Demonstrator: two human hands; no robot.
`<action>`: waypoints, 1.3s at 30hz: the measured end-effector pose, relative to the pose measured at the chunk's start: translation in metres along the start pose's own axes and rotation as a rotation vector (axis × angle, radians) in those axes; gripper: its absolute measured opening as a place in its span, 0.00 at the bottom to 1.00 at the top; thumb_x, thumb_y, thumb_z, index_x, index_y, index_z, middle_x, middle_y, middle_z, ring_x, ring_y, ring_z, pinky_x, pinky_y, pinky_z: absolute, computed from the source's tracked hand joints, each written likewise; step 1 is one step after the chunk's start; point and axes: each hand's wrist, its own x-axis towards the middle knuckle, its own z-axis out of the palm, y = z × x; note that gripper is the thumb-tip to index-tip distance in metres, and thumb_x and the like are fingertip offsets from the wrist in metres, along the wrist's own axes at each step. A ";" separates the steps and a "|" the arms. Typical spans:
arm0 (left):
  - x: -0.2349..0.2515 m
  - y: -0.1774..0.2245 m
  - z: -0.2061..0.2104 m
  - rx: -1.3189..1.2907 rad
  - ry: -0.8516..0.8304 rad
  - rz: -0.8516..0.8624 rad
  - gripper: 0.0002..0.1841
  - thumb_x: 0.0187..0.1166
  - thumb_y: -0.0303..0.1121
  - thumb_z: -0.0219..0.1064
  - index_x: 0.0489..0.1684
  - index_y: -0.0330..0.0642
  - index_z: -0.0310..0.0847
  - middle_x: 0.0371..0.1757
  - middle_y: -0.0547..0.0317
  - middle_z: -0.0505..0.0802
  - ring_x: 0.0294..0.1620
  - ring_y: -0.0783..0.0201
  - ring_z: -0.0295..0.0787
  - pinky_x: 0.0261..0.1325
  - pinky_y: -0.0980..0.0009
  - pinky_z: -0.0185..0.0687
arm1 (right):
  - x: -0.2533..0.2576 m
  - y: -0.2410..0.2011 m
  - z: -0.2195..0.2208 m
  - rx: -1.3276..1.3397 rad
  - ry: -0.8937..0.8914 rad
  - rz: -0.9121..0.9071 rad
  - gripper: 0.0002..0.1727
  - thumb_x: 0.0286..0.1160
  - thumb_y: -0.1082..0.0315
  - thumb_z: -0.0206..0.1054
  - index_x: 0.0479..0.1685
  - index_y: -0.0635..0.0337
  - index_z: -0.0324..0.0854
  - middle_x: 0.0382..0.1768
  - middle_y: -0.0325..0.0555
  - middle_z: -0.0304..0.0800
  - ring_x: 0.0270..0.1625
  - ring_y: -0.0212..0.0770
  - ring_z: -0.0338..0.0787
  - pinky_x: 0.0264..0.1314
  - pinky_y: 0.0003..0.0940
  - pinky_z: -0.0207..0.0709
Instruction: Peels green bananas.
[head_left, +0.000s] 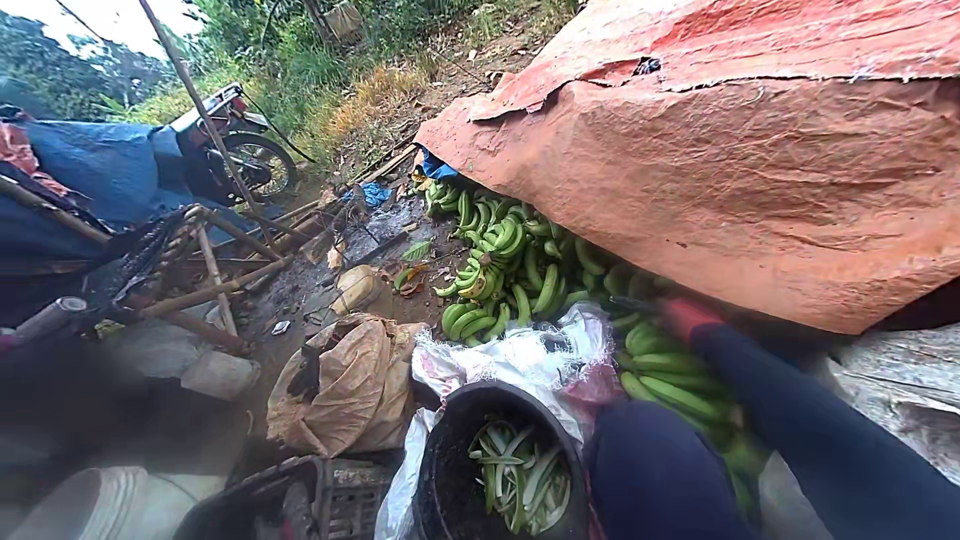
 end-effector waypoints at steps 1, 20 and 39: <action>-0.001 -0.004 0.016 -0.001 -0.050 0.000 0.27 0.92 0.39 0.53 0.83 0.27 0.62 0.78 0.33 0.76 0.75 0.52 0.76 0.78 0.59 0.70 | 0.016 -0.001 0.003 0.008 0.012 -0.010 0.31 0.83 0.55 0.69 0.79 0.65 0.75 0.74 0.75 0.79 0.79 0.73 0.77 0.79 0.74 0.66; -0.017 -0.011 0.083 -0.336 -0.587 0.029 0.25 0.91 0.37 0.51 0.83 0.33 0.65 0.77 0.46 0.82 0.73 0.63 0.83 0.74 0.66 0.80 | -0.066 -0.088 -0.036 -0.162 0.242 -0.690 0.15 0.63 0.71 0.82 0.50 0.61 0.92 0.59 0.65 0.89 0.65 0.70 0.86 0.66 0.70 0.76; -0.104 0.005 0.006 -1.009 -1.029 -0.190 0.30 0.91 0.45 0.33 0.45 0.36 0.84 0.35 0.59 0.96 0.39 0.73 0.93 0.48 0.74 0.87 | -0.248 -0.205 0.020 1.079 -0.577 -1.311 0.09 0.70 0.64 0.74 0.47 0.41 0.91 0.40 0.21 0.95 0.44 0.20 0.91 0.49 0.20 0.86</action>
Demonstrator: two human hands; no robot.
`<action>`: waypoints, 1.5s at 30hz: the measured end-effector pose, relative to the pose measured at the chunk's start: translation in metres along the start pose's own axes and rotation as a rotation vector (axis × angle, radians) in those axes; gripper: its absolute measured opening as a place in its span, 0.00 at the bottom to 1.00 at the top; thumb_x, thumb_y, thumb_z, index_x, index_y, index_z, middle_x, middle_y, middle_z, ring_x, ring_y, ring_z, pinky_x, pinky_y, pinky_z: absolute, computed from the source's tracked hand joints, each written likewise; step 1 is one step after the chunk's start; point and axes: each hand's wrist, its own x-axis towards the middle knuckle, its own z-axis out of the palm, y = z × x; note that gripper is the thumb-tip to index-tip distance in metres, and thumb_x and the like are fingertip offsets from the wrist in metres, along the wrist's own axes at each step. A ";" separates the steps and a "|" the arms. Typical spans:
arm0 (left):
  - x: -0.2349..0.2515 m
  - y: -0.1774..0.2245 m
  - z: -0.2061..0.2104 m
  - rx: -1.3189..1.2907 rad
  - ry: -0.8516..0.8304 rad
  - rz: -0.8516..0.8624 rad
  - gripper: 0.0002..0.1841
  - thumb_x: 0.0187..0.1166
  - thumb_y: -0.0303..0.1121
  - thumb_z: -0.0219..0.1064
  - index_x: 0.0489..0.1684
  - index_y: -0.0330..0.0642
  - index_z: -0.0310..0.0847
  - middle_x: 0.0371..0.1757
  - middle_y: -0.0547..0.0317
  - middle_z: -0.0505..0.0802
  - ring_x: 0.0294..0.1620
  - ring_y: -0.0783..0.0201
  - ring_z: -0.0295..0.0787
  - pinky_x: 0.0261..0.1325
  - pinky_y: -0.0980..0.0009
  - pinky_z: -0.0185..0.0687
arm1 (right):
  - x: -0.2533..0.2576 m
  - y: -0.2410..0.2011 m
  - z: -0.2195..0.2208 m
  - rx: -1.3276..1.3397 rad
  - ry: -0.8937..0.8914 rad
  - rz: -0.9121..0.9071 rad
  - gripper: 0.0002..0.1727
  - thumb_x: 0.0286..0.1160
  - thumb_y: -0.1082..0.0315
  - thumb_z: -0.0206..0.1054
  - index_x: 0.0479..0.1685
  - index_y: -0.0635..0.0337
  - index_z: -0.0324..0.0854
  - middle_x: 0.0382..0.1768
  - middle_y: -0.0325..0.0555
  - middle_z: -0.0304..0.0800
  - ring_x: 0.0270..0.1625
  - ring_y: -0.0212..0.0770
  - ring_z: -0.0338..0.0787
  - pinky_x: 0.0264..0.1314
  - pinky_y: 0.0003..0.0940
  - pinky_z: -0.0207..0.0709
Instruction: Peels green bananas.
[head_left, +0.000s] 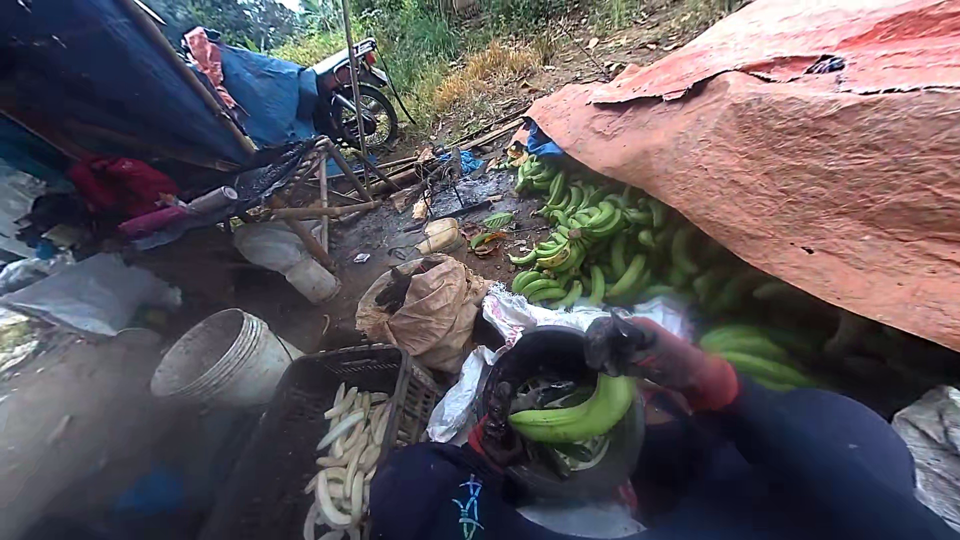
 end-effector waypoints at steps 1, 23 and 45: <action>0.001 0.011 0.000 0.007 -0.209 0.008 0.31 0.94 0.45 0.33 0.58 0.30 0.79 0.46 0.53 0.95 0.51 0.71 0.92 0.60 0.73 0.85 | -0.002 -0.004 0.001 0.042 -0.027 -0.050 0.10 0.71 0.61 0.76 0.50 0.39 0.91 0.42 0.21 0.94 0.46 0.21 0.91 0.51 0.20 0.85; 0.035 -0.056 -0.059 0.589 0.090 -0.528 0.22 0.82 0.37 0.68 0.68 0.34 0.74 0.44 0.52 0.89 0.39 0.63 0.87 0.47 0.63 0.86 | -0.021 0.041 0.067 -1.196 -0.312 0.857 0.23 0.93 0.54 0.53 0.73 0.62 0.74 0.59 0.66 0.88 0.63 0.67 0.89 0.63 0.64 0.79; 0.049 -0.060 -0.066 0.315 0.941 -0.143 0.29 0.88 0.44 0.62 0.74 0.26 0.71 0.70 0.29 0.82 0.73 0.40 0.78 0.77 0.46 0.70 | -0.032 0.047 0.101 -0.954 0.080 0.713 0.23 0.87 0.60 0.62 0.78 0.57 0.77 0.66 0.63 0.86 0.67 0.64 0.88 0.69 0.66 0.77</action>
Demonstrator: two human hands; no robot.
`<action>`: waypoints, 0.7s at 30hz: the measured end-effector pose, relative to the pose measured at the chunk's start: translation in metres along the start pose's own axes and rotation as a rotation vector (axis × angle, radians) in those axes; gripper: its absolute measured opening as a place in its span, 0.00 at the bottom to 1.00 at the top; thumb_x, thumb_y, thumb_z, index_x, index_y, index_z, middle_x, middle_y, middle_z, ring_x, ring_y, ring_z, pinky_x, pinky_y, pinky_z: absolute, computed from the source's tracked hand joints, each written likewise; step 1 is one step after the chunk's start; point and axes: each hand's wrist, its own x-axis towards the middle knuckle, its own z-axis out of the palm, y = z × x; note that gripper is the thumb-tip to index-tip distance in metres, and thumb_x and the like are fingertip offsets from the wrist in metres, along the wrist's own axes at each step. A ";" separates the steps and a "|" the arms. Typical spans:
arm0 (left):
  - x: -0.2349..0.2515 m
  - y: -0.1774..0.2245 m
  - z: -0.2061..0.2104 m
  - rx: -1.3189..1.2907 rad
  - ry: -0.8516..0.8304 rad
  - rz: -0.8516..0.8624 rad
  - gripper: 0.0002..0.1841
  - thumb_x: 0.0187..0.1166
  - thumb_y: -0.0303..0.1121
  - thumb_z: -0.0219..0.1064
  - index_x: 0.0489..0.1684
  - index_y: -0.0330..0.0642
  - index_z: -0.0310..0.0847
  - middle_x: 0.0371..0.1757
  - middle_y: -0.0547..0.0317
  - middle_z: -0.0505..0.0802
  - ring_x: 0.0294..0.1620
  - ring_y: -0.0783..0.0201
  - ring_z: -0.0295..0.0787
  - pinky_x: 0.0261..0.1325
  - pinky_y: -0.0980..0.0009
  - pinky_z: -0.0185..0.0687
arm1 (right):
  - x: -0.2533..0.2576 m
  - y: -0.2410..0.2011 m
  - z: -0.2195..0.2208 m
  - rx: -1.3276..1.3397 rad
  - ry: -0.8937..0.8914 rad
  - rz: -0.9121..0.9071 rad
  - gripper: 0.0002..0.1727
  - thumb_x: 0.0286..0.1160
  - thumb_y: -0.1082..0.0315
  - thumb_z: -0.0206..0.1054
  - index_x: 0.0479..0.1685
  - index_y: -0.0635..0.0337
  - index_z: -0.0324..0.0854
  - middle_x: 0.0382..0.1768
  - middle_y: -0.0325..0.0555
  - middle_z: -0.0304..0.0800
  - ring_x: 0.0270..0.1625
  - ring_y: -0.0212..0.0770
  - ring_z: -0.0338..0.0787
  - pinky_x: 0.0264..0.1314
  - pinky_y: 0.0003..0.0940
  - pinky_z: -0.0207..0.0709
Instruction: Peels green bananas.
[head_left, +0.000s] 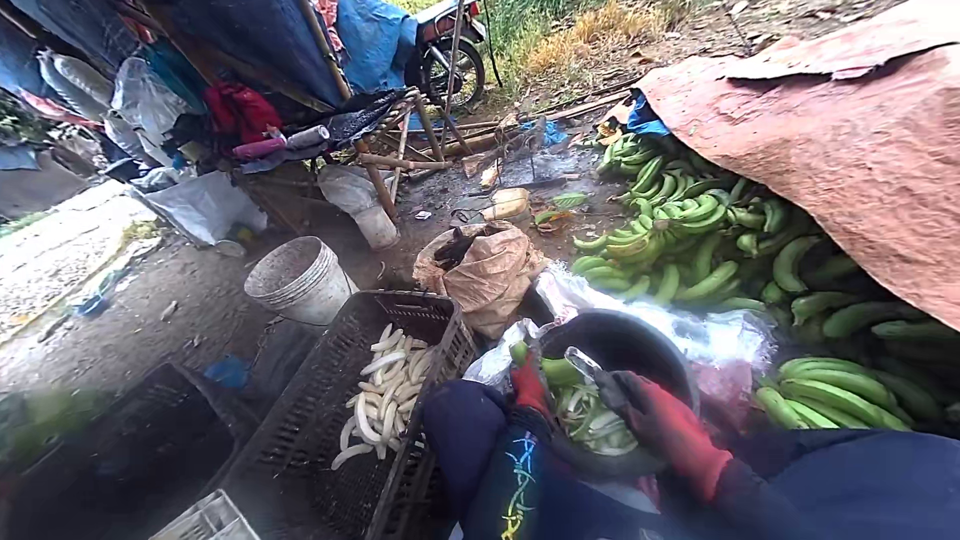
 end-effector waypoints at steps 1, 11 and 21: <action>-0.001 0.000 0.000 0.004 0.017 0.004 0.29 0.88 0.44 0.62 0.74 0.26 0.71 0.70 0.29 0.82 0.73 0.40 0.78 0.77 0.46 0.69 | -0.004 -0.004 0.002 -0.049 -0.003 0.033 0.24 0.86 0.61 0.62 0.80 0.55 0.75 0.68 0.64 0.85 0.68 0.65 0.88 0.68 0.66 0.78; -0.016 0.006 0.005 0.157 -0.028 0.087 0.26 0.90 0.38 0.60 0.77 0.25 0.69 0.74 0.29 0.81 0.78 0.42 0.75 0.82 0.49 0.65 | 0.011 0.008 0.006 0.080 -0.081 0.153 0.23 0.95 0.59 0.51 0.79 0.62 0.73 0.65 0.65 0.87 0.70 0.62 0.87 0.75 0.63 0.73; -0.006 0.001 0.001 0.085 0.022 0.096 0.27 0.90 0.42 0.59 0.76 0.25 0.70 0.72 0.29 0.81 0.76 0.41 0.76 0.80 0.48 0.66 | -0.006 -0.002 0.007 -0.025 0.024 0.197 0.24 0.92 0.59 0.54 0.82 0.55 0.71 0.68 0.62 0.86 0.71 0.62 0.87 0.72 0.62 0.76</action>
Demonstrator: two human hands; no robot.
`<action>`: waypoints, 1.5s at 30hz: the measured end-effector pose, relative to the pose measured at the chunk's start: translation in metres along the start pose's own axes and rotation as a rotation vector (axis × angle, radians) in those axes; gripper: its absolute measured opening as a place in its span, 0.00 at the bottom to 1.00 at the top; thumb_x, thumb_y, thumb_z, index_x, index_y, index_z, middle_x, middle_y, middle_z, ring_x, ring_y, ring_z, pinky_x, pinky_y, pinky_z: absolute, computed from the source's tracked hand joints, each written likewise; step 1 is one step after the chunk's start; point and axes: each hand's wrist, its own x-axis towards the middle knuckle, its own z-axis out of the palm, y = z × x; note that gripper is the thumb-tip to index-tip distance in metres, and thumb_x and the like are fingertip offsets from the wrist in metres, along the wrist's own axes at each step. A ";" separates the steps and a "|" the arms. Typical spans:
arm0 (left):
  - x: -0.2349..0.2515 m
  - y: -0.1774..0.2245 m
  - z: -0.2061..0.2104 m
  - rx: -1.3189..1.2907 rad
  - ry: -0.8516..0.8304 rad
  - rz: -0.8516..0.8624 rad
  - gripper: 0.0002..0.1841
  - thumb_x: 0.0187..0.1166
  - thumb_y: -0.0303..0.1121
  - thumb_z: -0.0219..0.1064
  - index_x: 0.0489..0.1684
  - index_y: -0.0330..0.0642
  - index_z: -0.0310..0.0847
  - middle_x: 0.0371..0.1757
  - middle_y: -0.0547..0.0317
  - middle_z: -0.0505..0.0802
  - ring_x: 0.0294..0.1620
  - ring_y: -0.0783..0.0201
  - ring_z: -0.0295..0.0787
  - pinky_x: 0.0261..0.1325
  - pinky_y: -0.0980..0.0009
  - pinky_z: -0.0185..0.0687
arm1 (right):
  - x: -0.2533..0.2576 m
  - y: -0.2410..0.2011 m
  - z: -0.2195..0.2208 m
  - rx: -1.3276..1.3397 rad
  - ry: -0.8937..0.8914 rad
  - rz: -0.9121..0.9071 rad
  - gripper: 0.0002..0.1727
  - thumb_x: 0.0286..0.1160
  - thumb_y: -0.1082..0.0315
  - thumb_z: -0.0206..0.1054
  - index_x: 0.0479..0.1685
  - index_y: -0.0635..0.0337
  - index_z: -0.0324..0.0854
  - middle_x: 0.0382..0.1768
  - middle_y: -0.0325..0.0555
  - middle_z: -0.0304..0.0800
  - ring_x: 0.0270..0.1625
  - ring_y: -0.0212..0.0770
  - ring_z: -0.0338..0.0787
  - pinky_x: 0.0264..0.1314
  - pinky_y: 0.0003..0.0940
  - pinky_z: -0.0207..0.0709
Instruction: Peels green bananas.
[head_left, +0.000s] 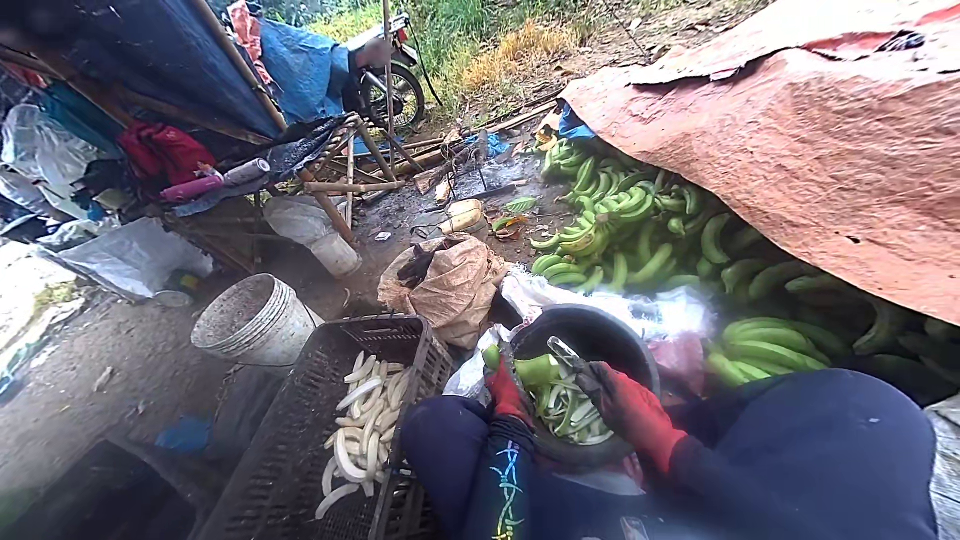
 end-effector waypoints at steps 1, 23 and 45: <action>0.002 -0.001 0.000 -0.013 0.031 -0.022 0.27 0.90 0.43 0.58 0.75 0.25 0.71 0.71 0.28 0.82 0.75 0.40 0.77 0.80 0.47 0.67 | -0.003 -0.001 -0.003 0.018 0.039 0.010 0.24 0.91 0.61 0.54 0.83 0.56 0.71 0.69 0.63 0.85 0.71 0.62 0.86 0.72 0.63 0.76; 0.002 0.002 -0.004 -0.250 -0.189 0.191 0.22 0.94 0.42 0.49 0.74 0.34 0.71 0.52 0.45 0.87 0.47 0.61 0.86 0.52 0.63 0.84 | -0.015 -0.017 0.000 0.164 -0.249 -0.161 0.22 0.95 0.62 0.50 0.80 0.62 0.70 0.63 0.65 0.87 0.66 0.61 0.88 0.73 0.59 0.76; -0.075 0.075 -0.019 0.527 -0.473 0.228 0.15 0.91 0.22 0.47 0.68 0.30 0.73 0.55 0.50 0.85 0.52 0.71 0.81 0.61 0.78 0.75 | 0.030 -0.012 -0.012 -0.132 -0.178 -0.226 0.25 0.87 0.62 0.59 0.81 0.61 0.70 0.68 0.66 0.83 0.70 0.66 0.85 0.67 0.64 0.77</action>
